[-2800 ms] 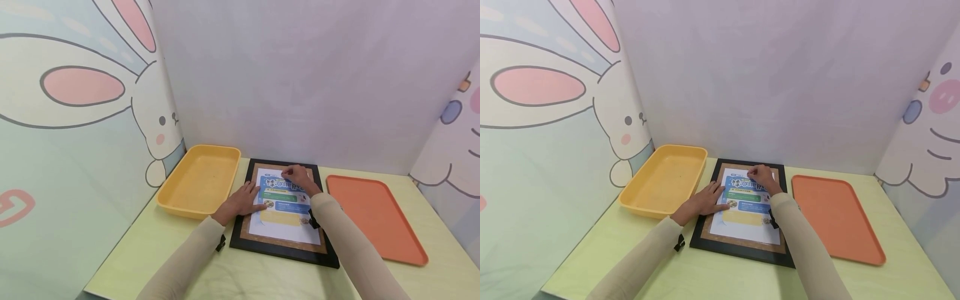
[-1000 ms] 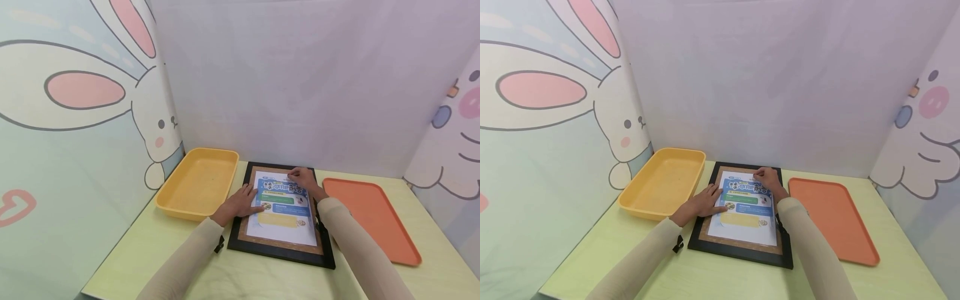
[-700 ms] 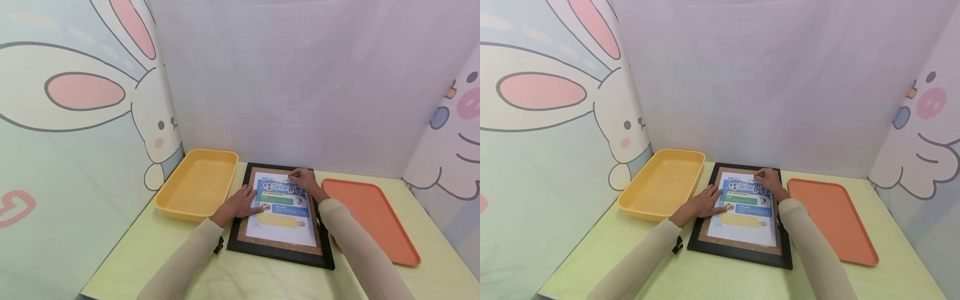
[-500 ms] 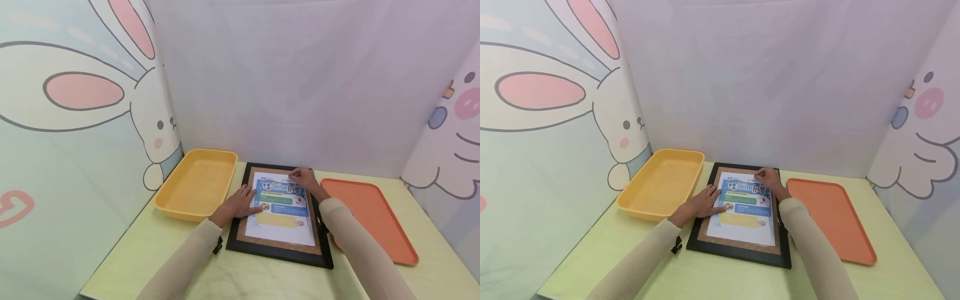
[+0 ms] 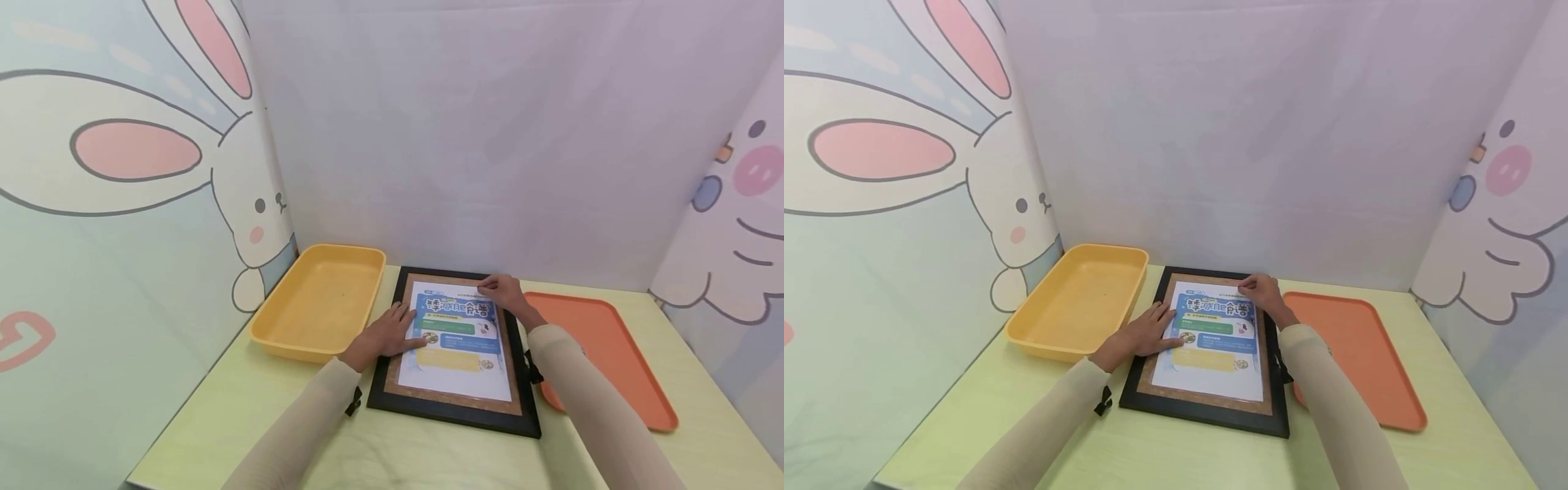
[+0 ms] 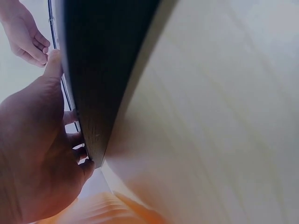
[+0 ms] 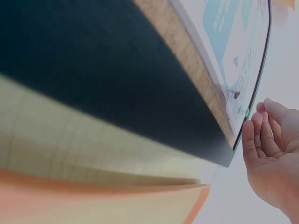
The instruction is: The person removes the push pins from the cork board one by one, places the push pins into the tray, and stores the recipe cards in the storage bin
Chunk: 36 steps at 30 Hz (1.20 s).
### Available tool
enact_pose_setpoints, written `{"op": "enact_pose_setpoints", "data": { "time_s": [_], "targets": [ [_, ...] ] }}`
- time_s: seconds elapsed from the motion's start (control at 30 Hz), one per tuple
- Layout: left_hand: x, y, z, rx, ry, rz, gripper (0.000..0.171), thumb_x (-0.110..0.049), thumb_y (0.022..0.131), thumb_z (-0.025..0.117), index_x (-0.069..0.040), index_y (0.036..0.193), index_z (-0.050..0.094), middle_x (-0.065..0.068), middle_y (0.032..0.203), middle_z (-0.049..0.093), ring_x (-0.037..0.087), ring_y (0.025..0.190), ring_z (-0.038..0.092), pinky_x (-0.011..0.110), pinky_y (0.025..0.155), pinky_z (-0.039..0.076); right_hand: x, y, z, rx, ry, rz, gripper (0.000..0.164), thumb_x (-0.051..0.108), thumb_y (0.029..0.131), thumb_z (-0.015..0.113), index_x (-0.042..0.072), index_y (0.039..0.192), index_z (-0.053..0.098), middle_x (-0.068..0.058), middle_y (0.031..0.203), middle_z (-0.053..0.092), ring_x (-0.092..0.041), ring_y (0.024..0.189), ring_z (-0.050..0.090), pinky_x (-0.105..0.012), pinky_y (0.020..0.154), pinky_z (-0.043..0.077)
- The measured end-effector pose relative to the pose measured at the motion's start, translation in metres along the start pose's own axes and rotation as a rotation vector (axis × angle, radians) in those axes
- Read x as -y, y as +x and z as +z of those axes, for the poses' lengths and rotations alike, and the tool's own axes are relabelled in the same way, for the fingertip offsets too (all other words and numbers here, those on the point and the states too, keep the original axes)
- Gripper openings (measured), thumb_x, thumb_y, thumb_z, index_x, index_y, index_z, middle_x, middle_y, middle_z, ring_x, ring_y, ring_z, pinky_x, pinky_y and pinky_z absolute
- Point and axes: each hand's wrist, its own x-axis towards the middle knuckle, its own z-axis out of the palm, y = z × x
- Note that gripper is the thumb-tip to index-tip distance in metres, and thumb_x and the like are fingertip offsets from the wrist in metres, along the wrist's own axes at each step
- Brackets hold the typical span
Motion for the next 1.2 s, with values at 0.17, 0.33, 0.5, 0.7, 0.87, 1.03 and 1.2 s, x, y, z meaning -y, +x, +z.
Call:
{"op": "enact_pose_setpoints", "data": {
  "time_s": [0.17, 0.33, 0.5, 0.7, 0.87, 1.03, 1.2],
  "targets": [
    [0.000, 0.000, 0.000, -0.002, 0.002, 0.000, 0.094, -0.076, 0.098, 0.044, -0.012, 0.165, 0.029, 0.013, 0.172, 0.022, 0.032, 0.158, 0.019, 0.045, 0.125, 0.025, -0.005, -0.004, -0.006, -0.007, -0.002, 0.001, 0.025, 0.015, 0.100, 0.071, -0.004, 0.114, 0.075, -0.025, 0.114, 0.073, -0.040, 0.108, 0.068, -0.051, 0.090, 0.057],
    [0.000, -0.001, 0.000, 0.008, 0.028, -0.002, 0.093, -0.076, 0.098, 0.041, -0.013, 0.165, 0.027, 0.013, 0.172, 0.021, 0.031, 0.159, 0.017, 0.044, 0.126, 0.024, -0.011, -0.007, -0.012, -0.013, -0.010, -0.022, 0.024, 0.014, 0.100, 0.071, -0.005, 0.113, 0.074, -0.024, 0.111, 0.073, -0.039, 0.103, 0.069, -0.048, 0.086, 0.058],
    [0.000, -0.001, 0.001, 0.005, 0.041, -0.001, 0.094, -0.077, 0.098, 0.041, -0.013, 0.165, 0.028, 0.012, 0.172, 0.021, 0.031, 0.159, 0.018, 0.044, 0.126, 0.024, -0.017, -0.009, -0.018, -0.032, -0.020, -0.056, 0.022, 0.011, 0.099, 0.071, -0.006, 0.111, 0.075, -0.024, 0.108, 0.073, -0.039, 0.099, 0.070, -0.047, 0.081, 0.059],
    [0.000, -0.001, -0.001, 0.010, 0.044, 0.004, 0.094, -0.077, 0.098, 0.040, -0.013, 0.166, 0.027, 0.012, 0.172, 0.020, 0.031, 0.159, 0.017, 0.044, 0.126, 0.024, -0.026, -0.012, -0.022, -0.042, -0.009, -0.035, 0.022, 0.013, 0.099, 0.071, -0.005, 0.111, 0.075, -0.025, 0.109, 0.073, -0.040, 0.101, 0.069, -0.050, 0.085, 0.058],
    [0.001, -0.002, -0.002, 0.006, 0.038, 0.007, 0.094, -0.076, 0.098, 0.041, -0.013, 0.165, 0.028, 0.013, 0.172, 0.021, 0.032, 0.159, 0.018, 0.044, 0.125, 0.025, -0.035, -0.013, -0.026, -0.051, -0.016, -0.022, 0.023, 0.014, 0.099, 0.073, -0.005, 0.110, 0.075, -0.024, 0.109, 0.073, -0.040, 0.102, 0.068, -0.048, 0.082, 0.057],
    [0.001, -0.002, -0.001, 0.003, 0.027, 0.008, 0.094, -0.077, 0.098, 0.042, -0.013, 0.165, 0.028, 0.013, 0.172, 0.021, 0.032, 0.159, 0.019, 0.045, 0.125, 0.026, -0.042, -0.016, -0.034, -0.050, -0.043, -0.030, 0.023, 0.013, 0.099, 0.071, -0.007, 0.110, 0.074, -0.025, 0.107, 0.073, -0.037, 0.093, 0.067, -0.042, 0.073, 0.056],
    [0.001, -0.001, 0.000, 0.001, 0.024, 0.008, 0.094, -0.077, 0.098, 0.041, -0.013, 0.165, 0.028, 0.013, 0.172, 0.020, 0.032, 0.159, 0.018, 0.044, 0.125, 0.025, -0.046, -0.018, -0.038, -0.045, -0.036, -0.019, 0.024, 0.013, 0.100, 0.070, -0.007, 0.111, 0.073, -0.026, 0.107, 0.073, -0.037, 0.094, 0.068, -0.042, 0.075, 0.059]
  ]
}}
